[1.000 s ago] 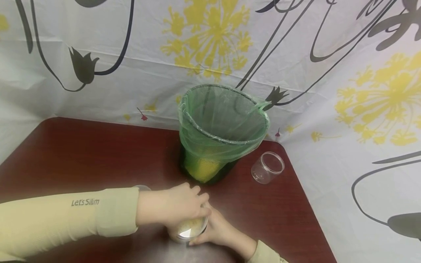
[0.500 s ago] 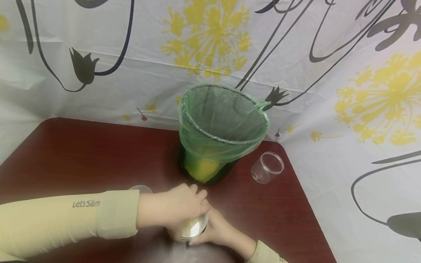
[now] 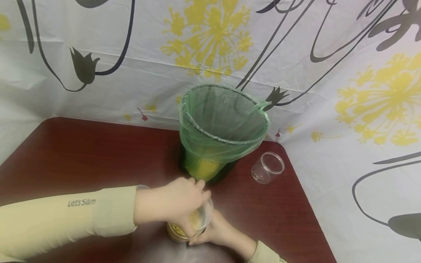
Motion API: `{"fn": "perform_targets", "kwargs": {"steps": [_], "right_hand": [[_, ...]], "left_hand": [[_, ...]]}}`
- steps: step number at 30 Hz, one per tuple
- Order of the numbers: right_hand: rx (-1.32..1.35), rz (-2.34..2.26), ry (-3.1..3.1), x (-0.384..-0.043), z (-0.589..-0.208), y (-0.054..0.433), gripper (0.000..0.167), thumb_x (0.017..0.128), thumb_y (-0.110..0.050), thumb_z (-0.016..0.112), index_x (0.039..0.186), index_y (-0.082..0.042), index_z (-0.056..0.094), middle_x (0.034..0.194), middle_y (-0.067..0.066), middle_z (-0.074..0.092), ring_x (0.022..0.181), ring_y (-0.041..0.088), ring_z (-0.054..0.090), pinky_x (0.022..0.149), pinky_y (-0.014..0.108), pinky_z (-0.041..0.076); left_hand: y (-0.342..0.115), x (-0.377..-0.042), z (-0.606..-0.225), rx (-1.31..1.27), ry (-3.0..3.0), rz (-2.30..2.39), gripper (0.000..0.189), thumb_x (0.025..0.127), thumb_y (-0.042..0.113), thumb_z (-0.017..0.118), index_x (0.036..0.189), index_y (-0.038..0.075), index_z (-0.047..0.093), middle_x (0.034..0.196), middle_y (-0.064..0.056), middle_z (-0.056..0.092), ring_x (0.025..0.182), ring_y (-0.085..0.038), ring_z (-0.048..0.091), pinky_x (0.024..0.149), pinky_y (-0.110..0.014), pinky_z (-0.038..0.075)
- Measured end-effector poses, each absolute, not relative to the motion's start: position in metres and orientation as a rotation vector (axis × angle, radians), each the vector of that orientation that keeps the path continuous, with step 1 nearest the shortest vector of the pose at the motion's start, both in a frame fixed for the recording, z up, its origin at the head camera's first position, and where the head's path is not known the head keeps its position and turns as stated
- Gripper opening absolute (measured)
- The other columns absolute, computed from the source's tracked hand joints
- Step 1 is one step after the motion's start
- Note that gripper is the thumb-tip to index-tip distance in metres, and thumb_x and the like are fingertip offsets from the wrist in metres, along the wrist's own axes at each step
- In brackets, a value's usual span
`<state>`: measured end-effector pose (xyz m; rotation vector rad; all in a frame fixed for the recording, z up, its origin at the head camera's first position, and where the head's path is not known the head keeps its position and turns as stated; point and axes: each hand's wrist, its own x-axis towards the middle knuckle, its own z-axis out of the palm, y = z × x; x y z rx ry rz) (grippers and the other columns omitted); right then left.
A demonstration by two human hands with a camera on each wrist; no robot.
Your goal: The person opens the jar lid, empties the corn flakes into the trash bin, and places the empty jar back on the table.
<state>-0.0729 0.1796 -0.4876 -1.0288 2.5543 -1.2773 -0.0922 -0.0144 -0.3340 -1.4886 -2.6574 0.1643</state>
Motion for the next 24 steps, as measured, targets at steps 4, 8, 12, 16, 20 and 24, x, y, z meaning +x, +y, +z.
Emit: {"fn": "perform_targets", "kwargs": {"steps": [4, 8, 12, 16, 20, 24], "right_hand": [[-1.035, -1.248, 2.583, -0.073, -0.488, 0.181, 0.121, 0.056, -0.037, 0.093, 0.149, -0.021, 0.018, 0.136, 0.000, 0.048, 0.120, 0.017, 0.051, 0.100, 0.035, 0.041], [-1.022, -1.242, 2.584, -0.073, -0.489, 0.181, 0.114, 0.056, -0.037, 0.093, 0.146, -0.020, 0.025, 0.135, 0.000, 0.050, 0.120, 0.018, 0.051, 0.101, 0.036, 0.040], [-0.996, -1.237, 2.578, -0.073, -0.488, 0.180, 0.112, 0.055, -0.038, 0.093, 0.145, -0.019, 0.029, 0.137, -0.001, 0.048, 0.122, 0.018, 0.049, 0.103, 0.037, 0.038], [-0.993, -1.237, 2.573, -0.073, -0.487, 0.180, 0.116, 0.053, -0.037, 0.094, 0.146, -0.018, 0.028, 0.140, -0.002, 0.045, 0.124, 0.018, 0.047, 0.104, 0.038, 0.037], [-1.017, -1.224, 2.588, -0.073, -0.486, 0.180, 0.114, 0.052, -0.037, 0.094, 0.144, -0.015, 0.031, 0.138, -0.003, 0.047, 0.123, 0.017, 0.048, 0.103, 0.037, 0.038], [-1.027, -1.224, 2.592, -0.073, -0.486, 0.179, 0.114, 0.052, -0.035, 0.095, 0.145, -0.019, 0.031, 0.138, -0.004, 0.046, 0.123, 0.016, 0.047, 0.104, 0.036, 0.037]], "left_hand": [[-0.017, -0.096, -0.331, -1.485, -2.701, 0.098, 0.077, 0.053, 0.068, 0.071, 0.110, 0.017, 0.061, 0.089, 0.000, 0.050, 0.074, -0.016, 0.052, 0.053, -0.031, 0.046], [-0.023, -0.102, -0.332, -1.463, -2.720, 0.042, 0.078, 0.057, 0.066, 0.070, 0.117, 0.016, 0.063, 0.097, -0.003, 0.053, 0.080, -0.019, 0.054, 0.057, -0.033, 0.046], [-0.032, -0.107, -0.335, -1.420, -2.735, -0.009, 0.086, 0.060, 0.069, 0.067, 0.127, 0.015, 0.061, 0.105, -0.005, 0.054, 0.086, -0.021, 0.054, 0.061, -0.034, 0.047], [-0.042, -0.112, -0.337, -1.380, -2.740, -0.120, 0.085, 0.061, 0.067, 0.068, 0.128, 0.015, 0.061, 0.102, -0.004, 0.052, 0.084, -0.021, 0.051, 0.059, -0.032, 0.046], [-0.051, -0.116, -0.342, -1.353, -2.752, -0.216, 0.086, 0.062, 0.064, 0.070, 0.131, 0.014, 0.059, 0.104, -0.005, 0.051, 0.086, -0.021, 0.049, 0.060, -0.033, 0.047], [-0.059, -0.121, -0.349, -1.311, -2.767, -0.254, 0.091, 0.062, 0.067, 0.070, 0.135, 0.015, 0.056, 0.107, -0.005, 0.050, 0.088, -0.021, 0.048, 0.064, -0.034, 0.047]]}}
